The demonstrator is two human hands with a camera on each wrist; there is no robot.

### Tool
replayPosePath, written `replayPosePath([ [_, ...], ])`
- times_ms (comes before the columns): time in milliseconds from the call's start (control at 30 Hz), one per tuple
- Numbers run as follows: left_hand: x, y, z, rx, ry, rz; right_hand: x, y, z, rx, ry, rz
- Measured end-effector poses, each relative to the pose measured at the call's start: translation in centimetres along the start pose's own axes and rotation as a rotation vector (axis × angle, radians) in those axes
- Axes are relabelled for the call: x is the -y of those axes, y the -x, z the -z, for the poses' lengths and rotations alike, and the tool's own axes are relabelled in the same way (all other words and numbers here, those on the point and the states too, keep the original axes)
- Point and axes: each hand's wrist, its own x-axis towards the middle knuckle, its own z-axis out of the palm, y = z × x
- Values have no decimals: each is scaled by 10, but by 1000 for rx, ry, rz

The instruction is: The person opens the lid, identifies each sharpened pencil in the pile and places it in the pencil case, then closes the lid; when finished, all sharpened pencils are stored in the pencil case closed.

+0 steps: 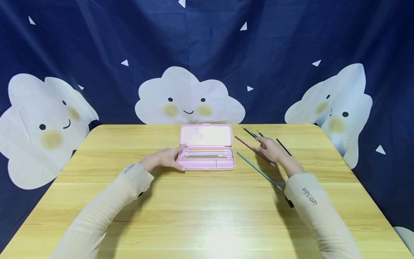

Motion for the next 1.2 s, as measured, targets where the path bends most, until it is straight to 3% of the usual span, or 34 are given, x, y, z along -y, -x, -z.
replayPosePath([
  [500, 1, 1, 0, 6, 24, 23, -26, -1, 0, 76, 61, -125],
  [867, 2, 0, 0, -4, -5, 10, -24, -11, -5, 124, 140, -129],
  [1200, 1, 0, 2, -9, 26, 13, -19, -18, -12, 161, 92, -165],
])
